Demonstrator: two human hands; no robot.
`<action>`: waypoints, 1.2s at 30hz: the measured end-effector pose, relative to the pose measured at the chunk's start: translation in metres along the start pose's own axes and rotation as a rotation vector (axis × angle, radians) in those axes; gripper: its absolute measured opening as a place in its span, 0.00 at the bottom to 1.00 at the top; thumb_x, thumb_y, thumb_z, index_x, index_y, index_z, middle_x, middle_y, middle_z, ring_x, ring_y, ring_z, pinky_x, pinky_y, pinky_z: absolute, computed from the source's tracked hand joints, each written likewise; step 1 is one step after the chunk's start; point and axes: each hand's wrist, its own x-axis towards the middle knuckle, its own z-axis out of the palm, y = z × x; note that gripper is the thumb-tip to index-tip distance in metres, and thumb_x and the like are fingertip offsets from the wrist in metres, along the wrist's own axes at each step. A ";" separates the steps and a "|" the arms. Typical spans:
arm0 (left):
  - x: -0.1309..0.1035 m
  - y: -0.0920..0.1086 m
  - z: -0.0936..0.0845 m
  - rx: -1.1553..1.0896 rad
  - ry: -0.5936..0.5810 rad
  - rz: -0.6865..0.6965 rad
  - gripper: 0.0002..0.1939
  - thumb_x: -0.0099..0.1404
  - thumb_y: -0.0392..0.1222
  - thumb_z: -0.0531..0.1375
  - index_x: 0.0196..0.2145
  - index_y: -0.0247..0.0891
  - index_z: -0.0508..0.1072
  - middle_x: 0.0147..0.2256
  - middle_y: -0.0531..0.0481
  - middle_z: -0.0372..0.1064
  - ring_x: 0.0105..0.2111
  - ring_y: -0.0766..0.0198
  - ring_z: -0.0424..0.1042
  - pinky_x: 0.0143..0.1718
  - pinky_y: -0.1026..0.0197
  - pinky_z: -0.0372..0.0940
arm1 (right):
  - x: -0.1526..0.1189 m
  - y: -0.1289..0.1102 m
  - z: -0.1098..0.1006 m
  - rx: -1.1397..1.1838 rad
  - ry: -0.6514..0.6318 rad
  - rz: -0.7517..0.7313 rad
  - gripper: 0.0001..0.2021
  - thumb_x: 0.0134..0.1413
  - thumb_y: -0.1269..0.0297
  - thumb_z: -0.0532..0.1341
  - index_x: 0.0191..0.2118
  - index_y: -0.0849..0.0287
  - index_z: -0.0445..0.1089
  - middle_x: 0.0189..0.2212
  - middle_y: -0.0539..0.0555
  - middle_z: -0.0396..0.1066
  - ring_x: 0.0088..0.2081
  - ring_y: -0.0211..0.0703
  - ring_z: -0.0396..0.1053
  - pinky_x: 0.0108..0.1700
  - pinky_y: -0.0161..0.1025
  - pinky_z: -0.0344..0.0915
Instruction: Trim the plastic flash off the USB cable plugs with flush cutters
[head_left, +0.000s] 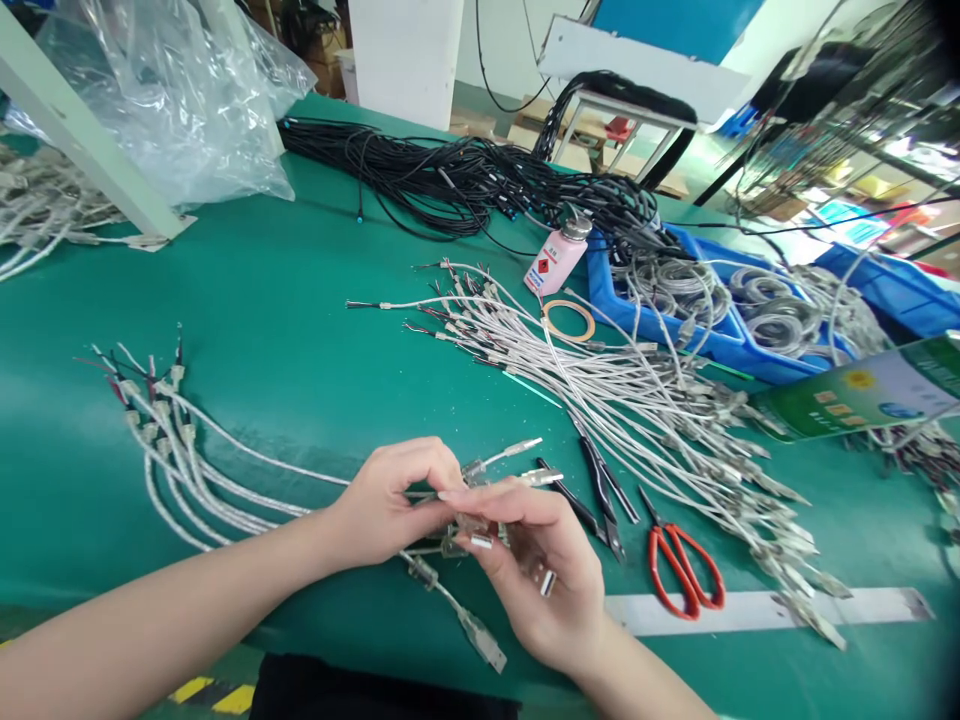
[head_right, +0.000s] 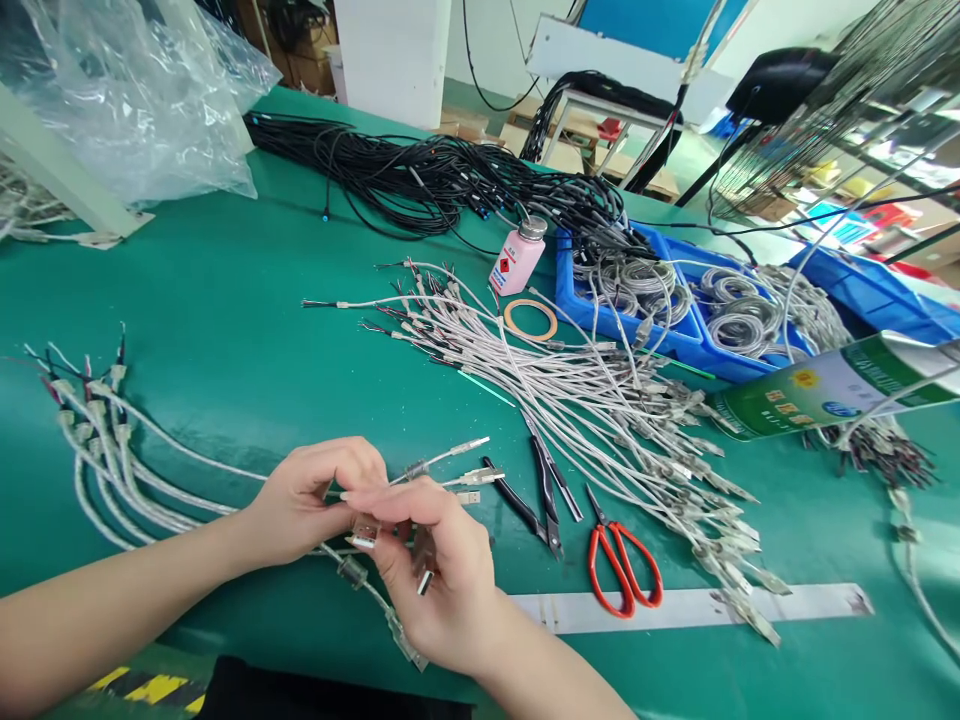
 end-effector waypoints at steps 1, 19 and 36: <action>0.000 0.000 0.000 -0.003 0.001 0.005 0.07 0.64 0.34 0.65 0.29 0.36 0.71 0.28 0.48 0.74 0.32 0.65 0.73 0.35 0.63 0.68 | 0.000 -0.001 0.000 0.008 0.005 0.006 0.19 0.58 0.82 0.58 0.50 0.53 0.64 0.45 0.57 0.76 0.42 0.42 0.75 0.42 0.40 0.74; 0.005 0.009 -0.002 -0.095 -0.017 -0.280 0.04 0.60 0.36 0.68 0.31 0.35 0.77 0.30 0.47 0.76 0.31 0.64 0.75 0.35 0.64 0.68 | 0.009 0.000 0.000 0.309 0.208 0.197 0.13 0.63 0.77 0.59 0.47 0.52 0.66 0.41 0.52 0.77 0.35 0.33 0.74 0.36 0.29 0.71; 0.009 0.018 0.000 -0.748 0.048 -0.892 0.11 0.55 0.42 0.72 0.32 0.33 0.78 0.29 0.47 0.78 0.27 0.67 0.76 0.31 0.68 0.70 | 0.027 0.007 -0.018 0.362 0.154 0.535 0.08 0.61 0.59 0.64 0.43 0.54 0.77 0.41 0.52 0.77 0.39 0.37 0.73 0.43 0.35 0.70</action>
